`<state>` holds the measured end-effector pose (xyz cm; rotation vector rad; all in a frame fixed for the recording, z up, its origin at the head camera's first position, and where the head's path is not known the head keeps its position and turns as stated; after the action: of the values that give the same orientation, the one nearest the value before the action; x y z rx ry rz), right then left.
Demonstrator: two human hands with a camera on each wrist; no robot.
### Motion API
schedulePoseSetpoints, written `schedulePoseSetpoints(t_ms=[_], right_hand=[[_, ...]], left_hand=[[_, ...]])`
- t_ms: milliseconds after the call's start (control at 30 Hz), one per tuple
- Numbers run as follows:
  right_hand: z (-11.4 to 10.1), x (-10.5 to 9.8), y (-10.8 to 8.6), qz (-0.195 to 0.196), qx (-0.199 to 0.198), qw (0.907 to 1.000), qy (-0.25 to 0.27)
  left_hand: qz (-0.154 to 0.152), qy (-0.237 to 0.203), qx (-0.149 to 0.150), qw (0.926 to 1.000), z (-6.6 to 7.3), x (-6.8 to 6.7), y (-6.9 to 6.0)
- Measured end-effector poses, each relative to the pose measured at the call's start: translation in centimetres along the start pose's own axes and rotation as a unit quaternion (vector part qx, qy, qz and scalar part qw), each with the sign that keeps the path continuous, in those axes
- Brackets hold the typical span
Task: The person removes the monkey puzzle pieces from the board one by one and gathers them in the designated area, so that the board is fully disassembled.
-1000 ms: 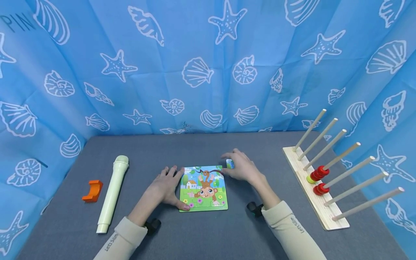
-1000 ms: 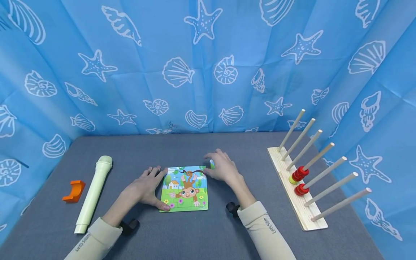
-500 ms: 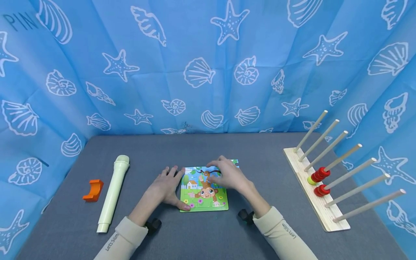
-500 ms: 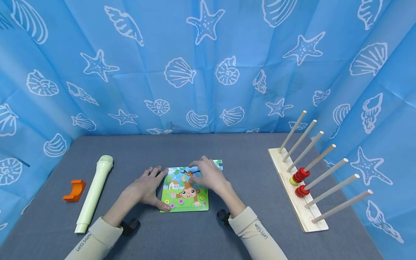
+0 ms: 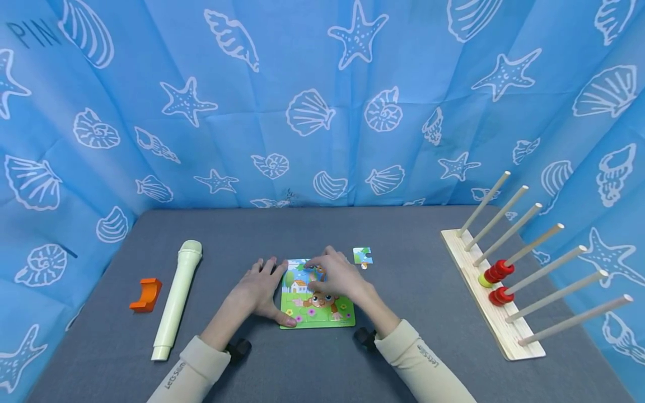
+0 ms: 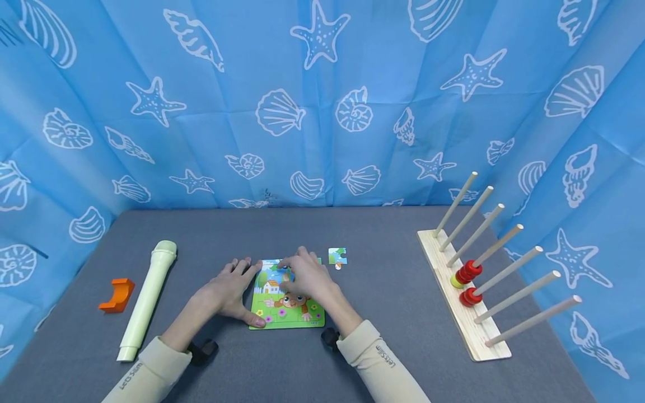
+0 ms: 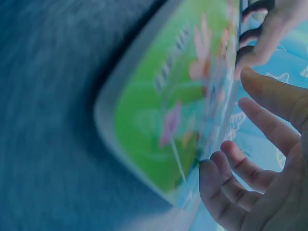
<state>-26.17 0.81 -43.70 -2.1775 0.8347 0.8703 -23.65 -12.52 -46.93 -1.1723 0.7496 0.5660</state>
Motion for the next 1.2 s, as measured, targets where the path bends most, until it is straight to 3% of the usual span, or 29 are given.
schedulePoseSetpoints(t_ms=[300,567,1200], right_hand=[[0.17,1.02,0.80,-0.016,0.038,0.9990,-0.014],[0.22,1.04,0.92,-0.014,0.034,0.9993,0.004],[0.00,0.62,0.67,0.011,0.025,0.9996,0.004]], left_hand=[[0.004,0.004,0.005,1.0000,0.16,-0.01,-0.09],[-0.002,0.010,-0.006,0.9999,0.00,0.12,0.07],[0.002,0.007,-0.002,1.0000,0.05,0.15,0.07]])
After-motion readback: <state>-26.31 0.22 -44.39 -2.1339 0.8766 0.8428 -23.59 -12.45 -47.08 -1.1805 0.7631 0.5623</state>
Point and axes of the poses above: each hand's wrist, its own y-axis towards the middle knuckle, its own x-axis out of the palm, z = x × y, the point moved 10 cm from there along y, towards the middle knuckle, and after that the axes turned 13 degrees about -z, right-handed, at the moved point
